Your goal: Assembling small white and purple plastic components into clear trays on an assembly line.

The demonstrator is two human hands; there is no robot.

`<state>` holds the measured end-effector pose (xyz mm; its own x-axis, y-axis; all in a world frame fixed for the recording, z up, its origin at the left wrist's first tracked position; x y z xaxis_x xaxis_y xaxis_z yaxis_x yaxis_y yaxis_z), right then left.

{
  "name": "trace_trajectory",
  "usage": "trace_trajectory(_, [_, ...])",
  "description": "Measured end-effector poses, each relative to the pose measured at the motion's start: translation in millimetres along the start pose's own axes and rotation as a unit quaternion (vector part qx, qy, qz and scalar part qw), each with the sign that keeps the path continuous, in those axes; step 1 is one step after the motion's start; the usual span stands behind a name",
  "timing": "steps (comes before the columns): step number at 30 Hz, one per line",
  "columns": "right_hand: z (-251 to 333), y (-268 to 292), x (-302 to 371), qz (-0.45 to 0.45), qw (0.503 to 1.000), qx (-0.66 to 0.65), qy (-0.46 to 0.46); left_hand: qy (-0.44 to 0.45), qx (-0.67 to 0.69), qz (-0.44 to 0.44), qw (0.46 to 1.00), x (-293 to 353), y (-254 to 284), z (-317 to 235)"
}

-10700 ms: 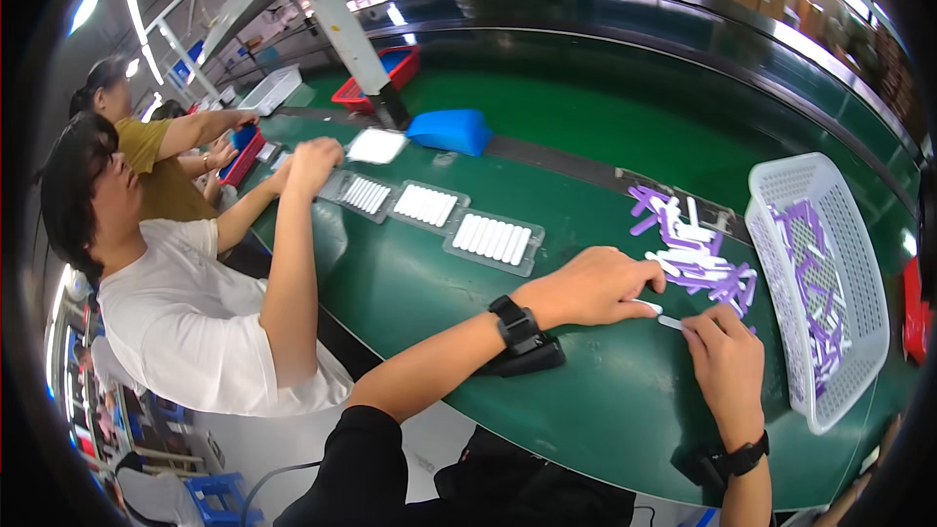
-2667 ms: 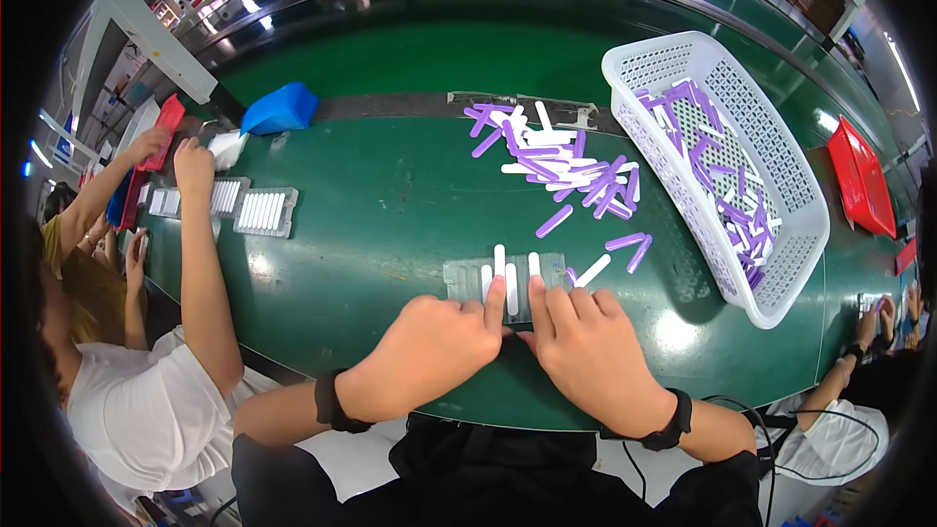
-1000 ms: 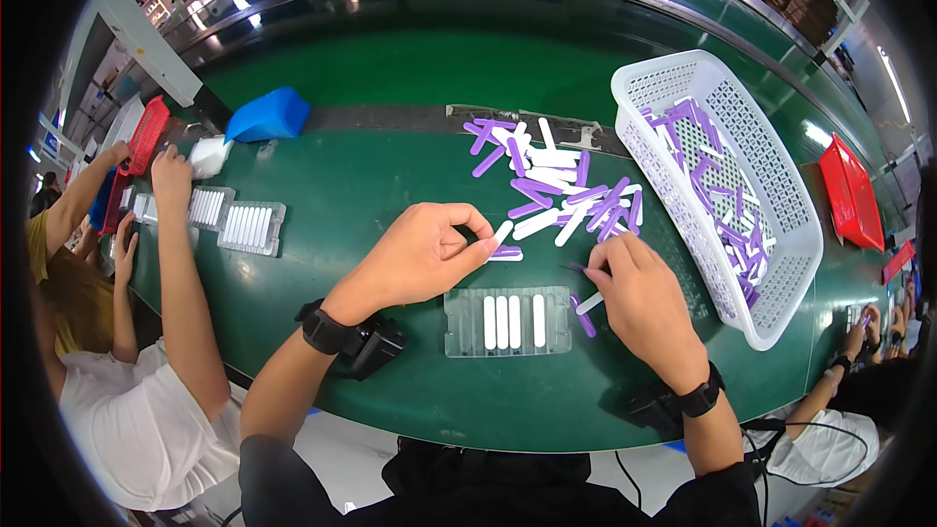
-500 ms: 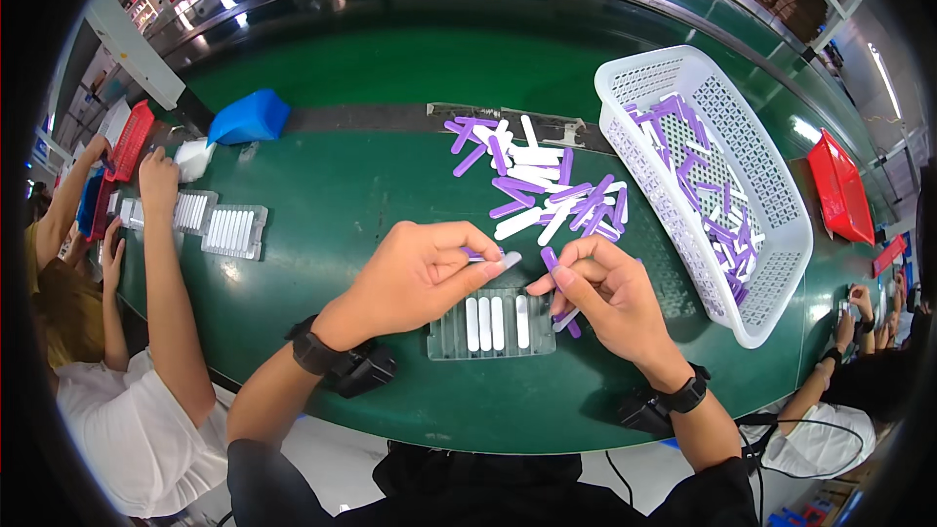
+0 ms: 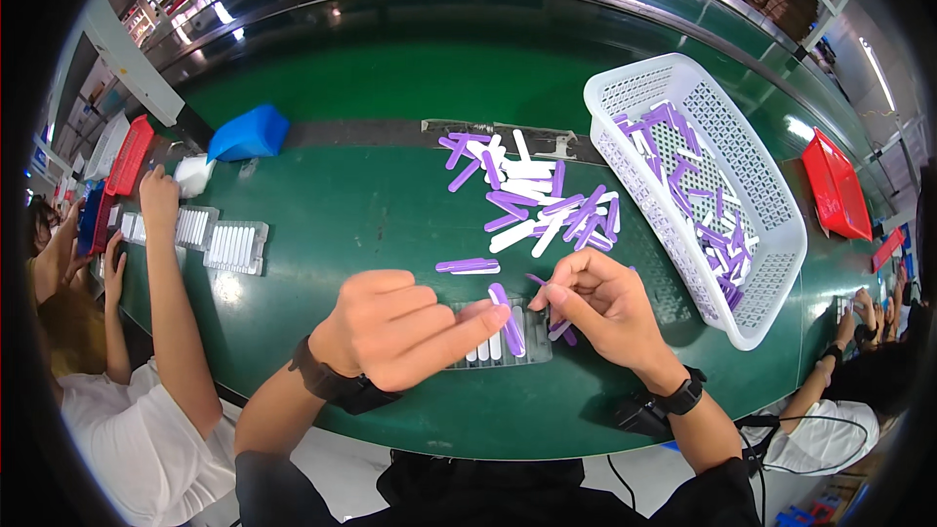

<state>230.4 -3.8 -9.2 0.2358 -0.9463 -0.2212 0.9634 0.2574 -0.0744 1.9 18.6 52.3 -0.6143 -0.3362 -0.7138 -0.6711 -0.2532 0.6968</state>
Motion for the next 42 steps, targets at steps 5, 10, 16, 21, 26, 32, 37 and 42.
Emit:
trace_trajectory(5, [-4, 3, 1, -0.004, 0.997, -0.04, -0.073, 0.269, 0.241, 0.011, 0.933, 0, -15, 18])
trace_trajectory(10, [1, 4, 1, -0.018, 0.997, 0.061, -0.036, 0.52, 0.38, 0.223, 0.732, 22, -52, 18])
trace_trajectory(16, [25, 1, -3, 0.074, 0.841, 0.478, 0.242, 0.434, 0.168, 0.23, 0.855, 14, -57, -1])
trace_trajectory(21, [27, -8, 2, 0.147, 0.821, 0.481, 0.27, 0.394, 0.139, 0.231, 0.878, 14, -57, -3])
trace_trajectory(26, [34, -13, 3, 0.199, 0.817, 0.505, 0.191, 0.311, 0.098, 0.211, 0.922, 12, -41, -7])
trace_trajectory(32, [37, -18, 6, 0.272, 0.786, 0.527, 0.176, 0.159, 0.011, 0.332, 0.93, 20, -36, -35])
trace_trajectory(37, [31, -21, 9, 0.27, 0.789, 0.484, 0.266, 0.034, -0.138, 0.347, 0.927, 26, -34, -60])
trace_trajectory(42, [30, -25, 15, 0.31, 0.753, 0.503, 0.289, 0.057, -0.027, 0.336, 0.94, 22, -35, -27])
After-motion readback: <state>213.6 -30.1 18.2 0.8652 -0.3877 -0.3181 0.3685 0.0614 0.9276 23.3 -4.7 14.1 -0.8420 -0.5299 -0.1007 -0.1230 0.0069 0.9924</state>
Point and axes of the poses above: each hand's wrist, its own x-axis away from the middle knuckle, its own y-axis out of the back of the hand, z = x × y, the point moved 4 cm from there along -x, towards the middle knuckle, and after that the axes turned 13 degrees about y, right-handed, at the moved point
